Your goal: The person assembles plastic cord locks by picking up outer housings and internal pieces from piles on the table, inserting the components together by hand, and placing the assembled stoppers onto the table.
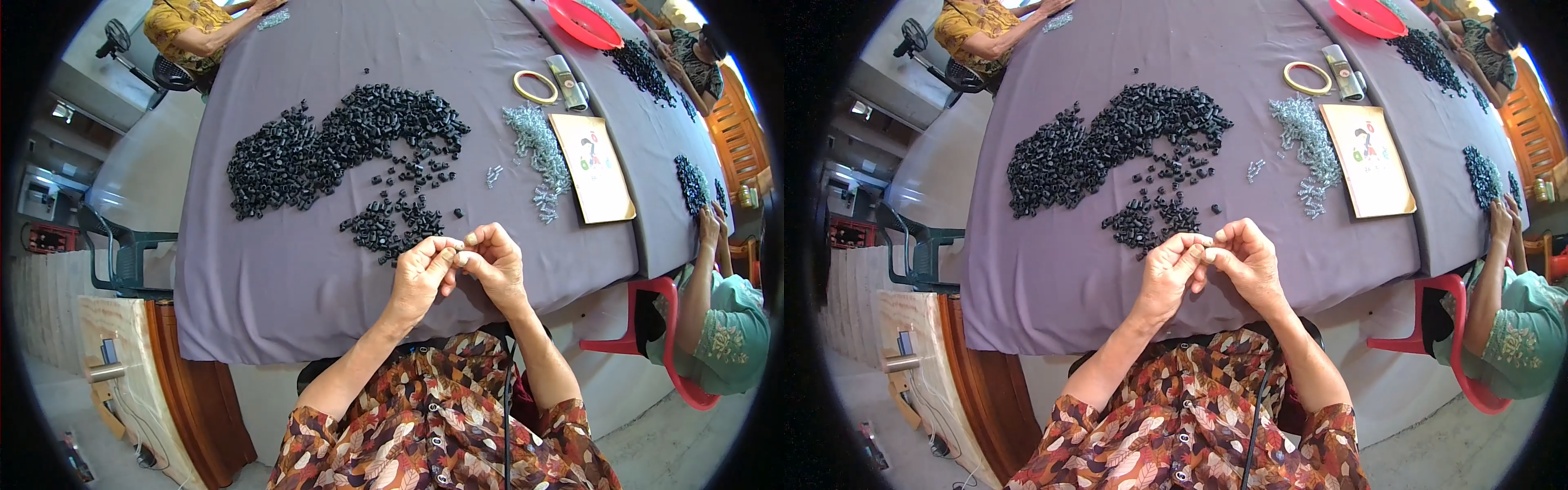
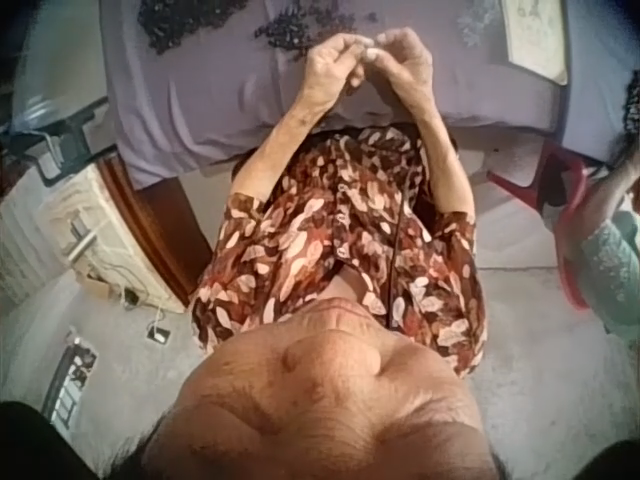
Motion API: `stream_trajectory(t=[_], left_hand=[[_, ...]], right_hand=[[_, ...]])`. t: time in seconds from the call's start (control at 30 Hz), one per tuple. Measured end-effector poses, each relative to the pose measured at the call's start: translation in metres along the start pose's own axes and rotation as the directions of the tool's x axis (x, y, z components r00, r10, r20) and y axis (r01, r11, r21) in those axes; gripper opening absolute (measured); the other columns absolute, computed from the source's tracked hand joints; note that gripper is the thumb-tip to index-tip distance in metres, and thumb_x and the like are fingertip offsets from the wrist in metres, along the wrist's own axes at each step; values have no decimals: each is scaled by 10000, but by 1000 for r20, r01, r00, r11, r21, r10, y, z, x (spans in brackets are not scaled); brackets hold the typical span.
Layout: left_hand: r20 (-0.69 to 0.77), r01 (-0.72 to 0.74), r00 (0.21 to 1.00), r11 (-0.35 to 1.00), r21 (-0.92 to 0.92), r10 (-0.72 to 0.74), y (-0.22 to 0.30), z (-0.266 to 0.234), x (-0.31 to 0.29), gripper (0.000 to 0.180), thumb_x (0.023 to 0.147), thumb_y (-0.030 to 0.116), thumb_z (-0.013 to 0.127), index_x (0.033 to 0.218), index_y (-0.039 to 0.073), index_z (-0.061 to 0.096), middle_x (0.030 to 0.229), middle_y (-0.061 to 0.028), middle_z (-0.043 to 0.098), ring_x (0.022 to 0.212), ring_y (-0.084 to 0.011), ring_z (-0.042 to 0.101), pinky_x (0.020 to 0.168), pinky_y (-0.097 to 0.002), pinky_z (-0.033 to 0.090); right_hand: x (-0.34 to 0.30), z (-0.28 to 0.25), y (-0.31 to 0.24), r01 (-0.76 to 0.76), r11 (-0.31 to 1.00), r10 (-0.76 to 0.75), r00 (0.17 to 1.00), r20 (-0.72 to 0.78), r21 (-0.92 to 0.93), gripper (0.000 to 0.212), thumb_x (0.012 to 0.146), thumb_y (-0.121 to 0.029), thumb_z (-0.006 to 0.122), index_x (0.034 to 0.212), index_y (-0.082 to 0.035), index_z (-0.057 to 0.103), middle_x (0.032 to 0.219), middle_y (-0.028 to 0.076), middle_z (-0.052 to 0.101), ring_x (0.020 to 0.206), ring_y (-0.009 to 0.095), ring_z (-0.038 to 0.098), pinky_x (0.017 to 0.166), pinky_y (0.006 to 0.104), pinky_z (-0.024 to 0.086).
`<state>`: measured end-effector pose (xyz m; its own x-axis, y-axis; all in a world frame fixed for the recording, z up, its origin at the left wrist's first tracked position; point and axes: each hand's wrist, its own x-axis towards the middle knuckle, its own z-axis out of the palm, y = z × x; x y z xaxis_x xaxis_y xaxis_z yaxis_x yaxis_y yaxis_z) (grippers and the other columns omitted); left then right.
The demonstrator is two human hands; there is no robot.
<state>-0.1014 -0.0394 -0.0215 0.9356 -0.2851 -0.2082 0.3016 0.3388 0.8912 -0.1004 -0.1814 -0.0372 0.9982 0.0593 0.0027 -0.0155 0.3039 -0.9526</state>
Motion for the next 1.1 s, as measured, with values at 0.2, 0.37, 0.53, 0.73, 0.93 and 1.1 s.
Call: stream_trajectory(t=[0.2, 0.37, 0.53, 0.73, 0.93, 1.1], left_hand=[[41, -67, 997, 979, 192, 60, -9, -10, 12, 125, 937, 122, 486, 971, 33, 566, 665, 6, 531, 518, -47, 467, 464, -179, 391], [48, 8, 999, 994, 113, -14, -4, -15, 14, 117, 923, 120, 506, 970, 52, 588, 722, 21, 554, 534, -16, 468, 461, -158, 398], [86, -30, 996, 987, 158, 17, -3, -17, 14, 125, 924, 102, 499, 982, 28, 582, 756, -11, 558, 568, -34, 493, 477, -178, 424], [97, -9, 995, 998, 61, 3, -5, -19, 12, 127, 923, 140, 511, 971, 60, 597, 732, 11, 565, 535, -17, 478, 447, -155, 383], [103, 12, 995, 1000, -4, -12, -5, -22, 12, 123, 921, 125, 512, 973, 50, 594, 734, 7, 566, 549, -19, 487, 469, -161, 408], [99, -1, 995, 1000, -6, 2, -5, -22, 12, 124, 920, 115, 511, 978, 44, 594, 741, -1, 575, 565, -22, 498, 487, -166, 429]], right_hand=[[4, -7, -10, -49, 996, 51, 999, 19, -78, 146, 803, 1, 636, 892, -30, 524, 792, -17, 557, 668, 33, 507, 571, 188, 437], [22, -22, -15, 3, 848, -115, 977, -178, -531, 106, 802, -17, 617, 892, -2, 565, 719, -2, 561, 631, 55, 499, 569, 228, 445], [55, -28, -23, 105, 548, -353, 928, -116, -830, 139, 768, -19, 616, 895, -5, 561, 757, 99, 568, 609, 180, 551, 599, 292, 463], [74, -28, -13, 114, 237, -412, 911, 7, -965, 114, 793, -32, 565, 900, -32, 527, 877, 123, 567, 761, 299, 590, 657, 383, 473], [69, -27, -10, 198, 235, -393, 915, 93, -952, 146, 799, -3, 534, 941, -27, 512, 886, 141, 551, 804, 334, 571, 682, 402, 466], [40, -17, -11, 224, 325, -440, 896, 63, -919, 216, 808, 60, 493, 1017, 7, 503, 889, 174, 506, 788, 330, 550, 688, 378, 453]])
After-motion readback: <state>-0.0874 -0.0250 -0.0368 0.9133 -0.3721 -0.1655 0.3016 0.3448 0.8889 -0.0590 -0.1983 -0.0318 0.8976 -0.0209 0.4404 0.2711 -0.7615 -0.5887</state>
